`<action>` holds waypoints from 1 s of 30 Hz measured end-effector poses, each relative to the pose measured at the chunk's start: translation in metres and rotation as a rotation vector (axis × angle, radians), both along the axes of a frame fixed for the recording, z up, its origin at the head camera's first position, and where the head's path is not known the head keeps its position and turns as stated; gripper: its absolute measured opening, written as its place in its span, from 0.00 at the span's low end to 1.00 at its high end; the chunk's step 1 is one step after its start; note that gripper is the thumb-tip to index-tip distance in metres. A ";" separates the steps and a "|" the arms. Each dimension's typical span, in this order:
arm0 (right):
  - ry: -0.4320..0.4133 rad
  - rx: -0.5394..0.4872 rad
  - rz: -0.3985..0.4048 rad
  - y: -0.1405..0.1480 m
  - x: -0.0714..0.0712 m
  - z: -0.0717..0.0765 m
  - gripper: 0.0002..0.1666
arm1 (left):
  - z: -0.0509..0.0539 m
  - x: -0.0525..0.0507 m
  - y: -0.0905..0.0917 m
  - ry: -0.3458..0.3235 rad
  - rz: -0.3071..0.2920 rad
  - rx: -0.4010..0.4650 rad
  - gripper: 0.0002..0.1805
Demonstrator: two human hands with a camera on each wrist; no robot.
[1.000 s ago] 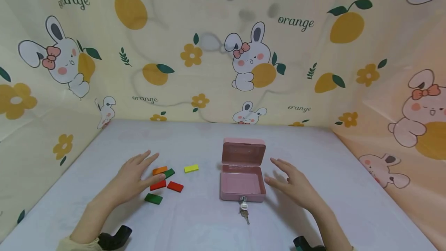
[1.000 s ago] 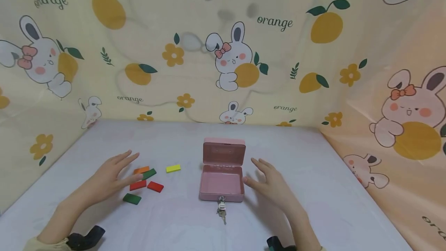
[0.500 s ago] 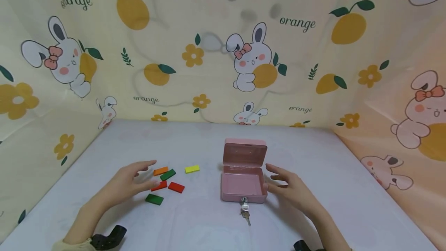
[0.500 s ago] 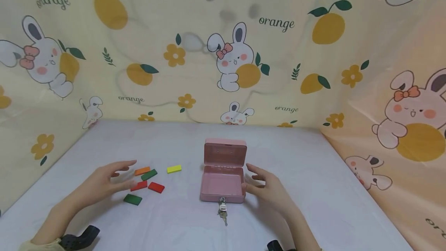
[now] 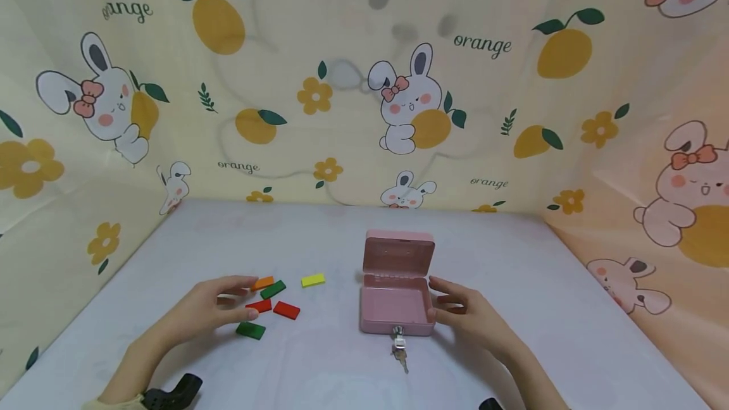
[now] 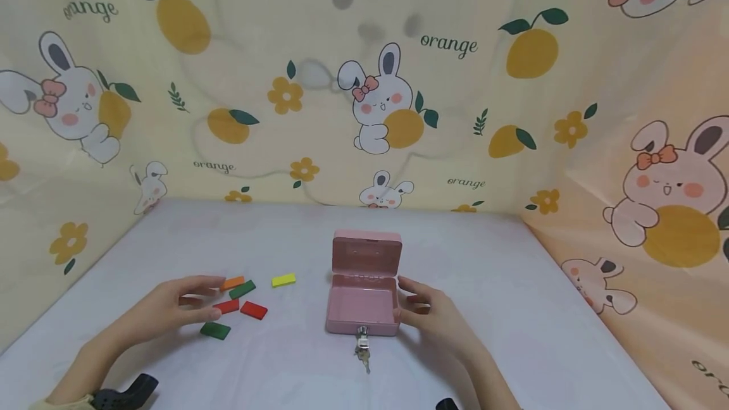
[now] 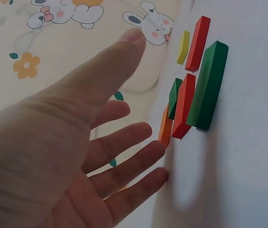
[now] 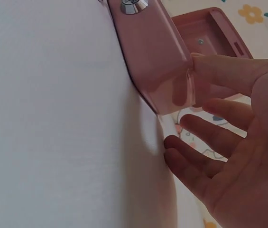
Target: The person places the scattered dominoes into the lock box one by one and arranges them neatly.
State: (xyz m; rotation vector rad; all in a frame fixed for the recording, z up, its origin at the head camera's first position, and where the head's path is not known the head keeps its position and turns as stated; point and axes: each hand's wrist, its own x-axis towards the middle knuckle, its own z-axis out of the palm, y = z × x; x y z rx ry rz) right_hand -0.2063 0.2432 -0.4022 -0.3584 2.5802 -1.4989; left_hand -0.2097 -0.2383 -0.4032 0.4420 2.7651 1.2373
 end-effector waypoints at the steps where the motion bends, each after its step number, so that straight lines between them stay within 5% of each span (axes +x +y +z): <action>1: -0.005 -0.003 -0.005 0.000 0.000 -0.001 0.40 | -0.001 0.000 0.000 -0.001 -0.003 0.003 0.37; 30: -0.025 -0.004 0.031 -0.006 -0.001 -0.003 0.40 | -0.006 -0.003 0.002 0.001 -0.062 -0.016 0.27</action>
